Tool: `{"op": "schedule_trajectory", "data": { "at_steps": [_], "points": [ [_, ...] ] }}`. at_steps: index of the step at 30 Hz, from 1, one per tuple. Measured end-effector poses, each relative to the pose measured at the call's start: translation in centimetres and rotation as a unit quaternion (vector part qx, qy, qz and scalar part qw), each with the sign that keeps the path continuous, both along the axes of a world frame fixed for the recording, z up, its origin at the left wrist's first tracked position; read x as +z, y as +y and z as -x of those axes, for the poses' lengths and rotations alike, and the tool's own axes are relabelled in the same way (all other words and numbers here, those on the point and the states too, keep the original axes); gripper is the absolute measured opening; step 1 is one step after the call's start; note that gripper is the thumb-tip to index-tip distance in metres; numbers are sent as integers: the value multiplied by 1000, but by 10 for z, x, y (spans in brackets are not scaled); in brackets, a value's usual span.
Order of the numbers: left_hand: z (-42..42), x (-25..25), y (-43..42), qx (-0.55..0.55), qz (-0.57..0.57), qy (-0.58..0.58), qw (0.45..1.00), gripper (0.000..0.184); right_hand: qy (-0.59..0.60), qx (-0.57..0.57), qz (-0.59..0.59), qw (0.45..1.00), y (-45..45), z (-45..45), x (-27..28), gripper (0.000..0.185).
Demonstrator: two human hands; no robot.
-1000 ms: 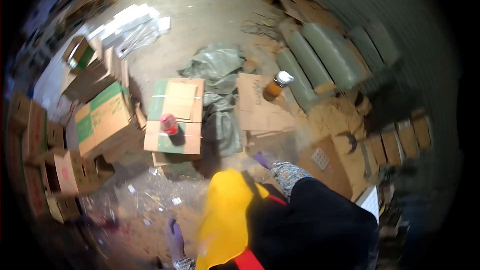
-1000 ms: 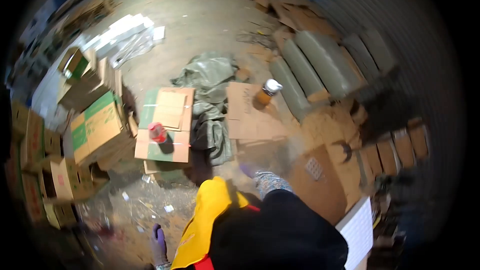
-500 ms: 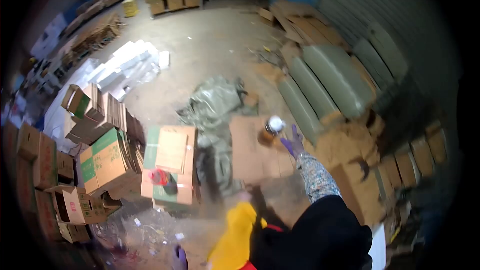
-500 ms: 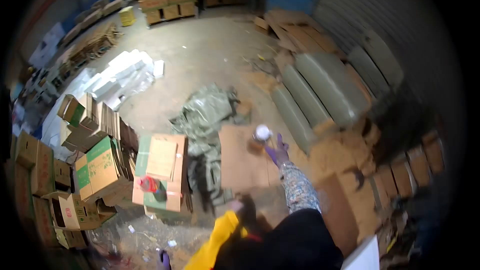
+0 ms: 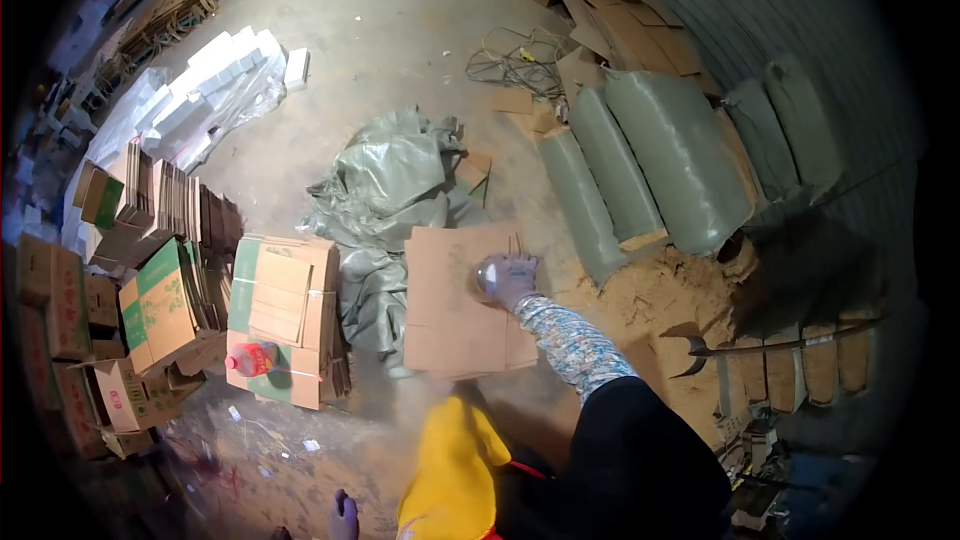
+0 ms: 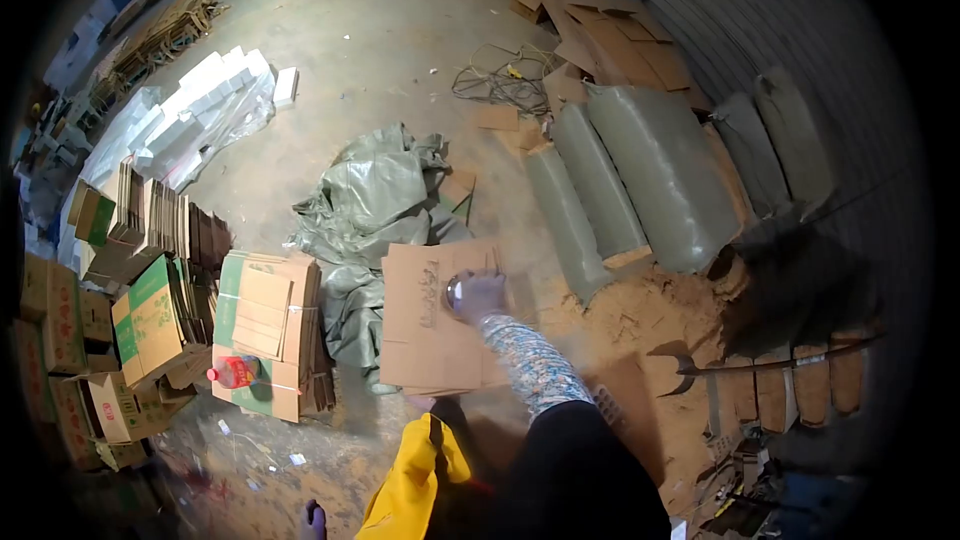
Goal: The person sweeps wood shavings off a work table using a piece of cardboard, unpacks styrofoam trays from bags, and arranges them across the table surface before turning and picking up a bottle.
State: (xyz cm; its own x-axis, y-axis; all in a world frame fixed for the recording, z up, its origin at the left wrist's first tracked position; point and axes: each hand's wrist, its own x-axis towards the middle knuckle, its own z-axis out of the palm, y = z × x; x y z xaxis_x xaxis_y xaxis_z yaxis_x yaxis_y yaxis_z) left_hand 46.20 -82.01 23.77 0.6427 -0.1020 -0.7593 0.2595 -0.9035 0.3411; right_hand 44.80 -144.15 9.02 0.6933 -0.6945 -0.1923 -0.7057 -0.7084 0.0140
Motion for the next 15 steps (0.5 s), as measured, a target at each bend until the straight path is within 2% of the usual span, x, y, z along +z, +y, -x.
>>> {"op": "schedule_trajectory", "data": {
  "at_steps": [1,2,4,5,7,8,10,11,12,14,15],
  "points": [
    [-2,3,-7,8,2,-1,1000,50,-8,6,-11,1000,1,0,5,53],
    [-3,-25,3,32,36,-19,999,49,-8,6,-11,1000,-1,3,19,53],
    [-1,-71,25,102,134,-74,983,47,-21,32,-111,993,2,5,39,65],
    [-3,-55,10,94,117,-79,986,48,-20,37,-119,992,-1,11,28,65],
    [-7,-21,-26,87,104,-72,988,49,-190,27,-106,976,-10,35,3,74],
    [-3,-9,-35,74,101,-65,990,50,-181,35,-119,976,-9,46,5,74],
    [6,-15,-30,70,81,-68,992,51,-348,-163,-217,897,-17,57,27,74],
    [9,-20,-27,85,68,-47,993,50,-343,-159,-222,899,-19,64,21,74],
    [12,-25,-25,98,56,-27,993,50,-385,-224,-313,839,-19,73,9,68],
    [15,-33,-24,93,49,-26,994,51,-417,-285,-400,765,-27,91,-31,63],
    [16,-37,-25,90,48,-24,994,51,-418,-330,-502,682,-37,99,-68,53]
  ]
}}
